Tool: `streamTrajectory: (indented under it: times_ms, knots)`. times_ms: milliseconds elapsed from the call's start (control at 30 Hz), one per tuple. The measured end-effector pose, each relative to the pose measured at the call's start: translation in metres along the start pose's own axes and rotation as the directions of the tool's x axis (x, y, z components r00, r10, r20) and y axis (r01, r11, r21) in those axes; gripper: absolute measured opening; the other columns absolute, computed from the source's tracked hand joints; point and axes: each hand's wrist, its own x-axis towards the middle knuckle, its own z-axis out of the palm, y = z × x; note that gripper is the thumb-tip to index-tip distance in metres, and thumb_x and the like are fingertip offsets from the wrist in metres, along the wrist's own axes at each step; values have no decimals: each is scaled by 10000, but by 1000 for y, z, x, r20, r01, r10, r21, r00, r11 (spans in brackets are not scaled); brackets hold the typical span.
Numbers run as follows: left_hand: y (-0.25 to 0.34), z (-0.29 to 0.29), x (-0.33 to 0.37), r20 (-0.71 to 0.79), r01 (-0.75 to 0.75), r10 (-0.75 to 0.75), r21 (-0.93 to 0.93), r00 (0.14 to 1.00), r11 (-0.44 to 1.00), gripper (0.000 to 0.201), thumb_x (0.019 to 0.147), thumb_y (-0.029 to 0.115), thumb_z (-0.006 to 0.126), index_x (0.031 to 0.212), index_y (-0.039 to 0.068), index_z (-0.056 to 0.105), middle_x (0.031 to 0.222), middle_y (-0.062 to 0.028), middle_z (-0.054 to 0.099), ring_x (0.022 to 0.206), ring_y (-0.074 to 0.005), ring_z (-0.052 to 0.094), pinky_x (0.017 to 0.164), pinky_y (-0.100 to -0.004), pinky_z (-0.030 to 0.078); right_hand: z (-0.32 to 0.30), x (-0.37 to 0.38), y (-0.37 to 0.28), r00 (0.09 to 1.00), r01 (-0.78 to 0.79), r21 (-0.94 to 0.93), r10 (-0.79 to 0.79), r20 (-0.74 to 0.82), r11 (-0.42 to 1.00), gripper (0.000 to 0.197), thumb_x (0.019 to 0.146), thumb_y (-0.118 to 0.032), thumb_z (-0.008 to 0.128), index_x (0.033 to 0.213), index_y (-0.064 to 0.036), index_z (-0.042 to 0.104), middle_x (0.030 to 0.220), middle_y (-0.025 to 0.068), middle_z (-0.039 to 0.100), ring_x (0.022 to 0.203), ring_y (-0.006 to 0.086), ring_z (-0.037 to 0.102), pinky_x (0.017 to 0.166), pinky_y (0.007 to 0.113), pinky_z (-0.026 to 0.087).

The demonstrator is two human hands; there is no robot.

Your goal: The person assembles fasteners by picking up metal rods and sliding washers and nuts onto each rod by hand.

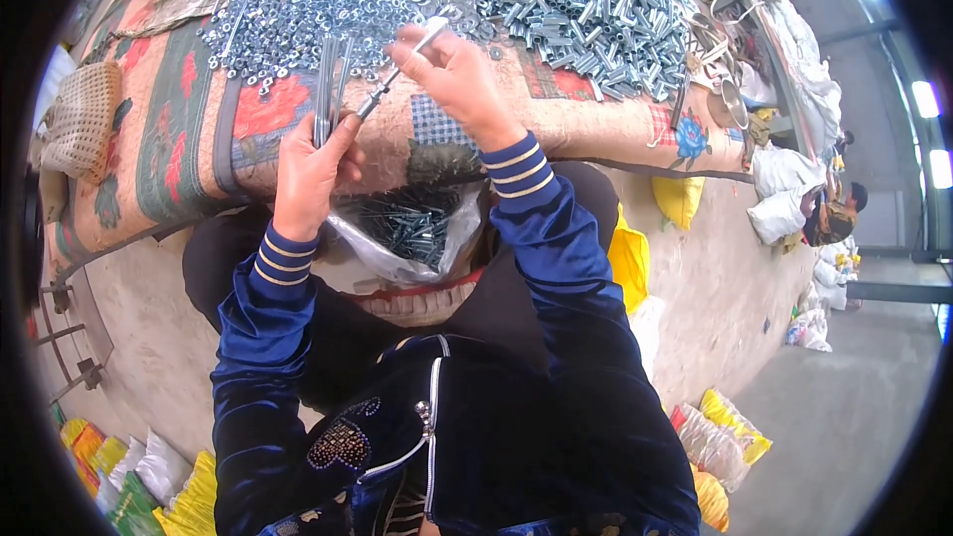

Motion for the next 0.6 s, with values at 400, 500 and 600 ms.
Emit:
streamTrajectory:
  times_ms: [400,500,600]
  knots:
    - [0,-2,-1,-7,-4,4,10,1000,1000,212,882,188,623,954,-10,592,611,-50,593,473,-90,552,441,-207,428,-21,-3,7,992,-80,130,66,108,988,383,876,-357,630,961,15,654,759,42,651,663,84,575,642,230,456]
    - [2,-3,0,5,22,-22,-12,1000,1000,207,885,189,618,945,-8,595,601,-50,590,470,-100,556,442,-213,429,-17,-8,13,989,-109,-44,113,93,993,319,880,-294,626,1009,-5,662,802,32,648,705,65,570,669,209,456]
    - [8,4,-5,-25,-35,39,124,999,992,190,885,186,619,918,0,611,588,-22,561,479,-74,520,447,-221,400,-11,-13,16,960,-36,234,-31,279,972,258,849,-256,663,919,-8,679,673,-44,602,628,28,519,590,190,415]
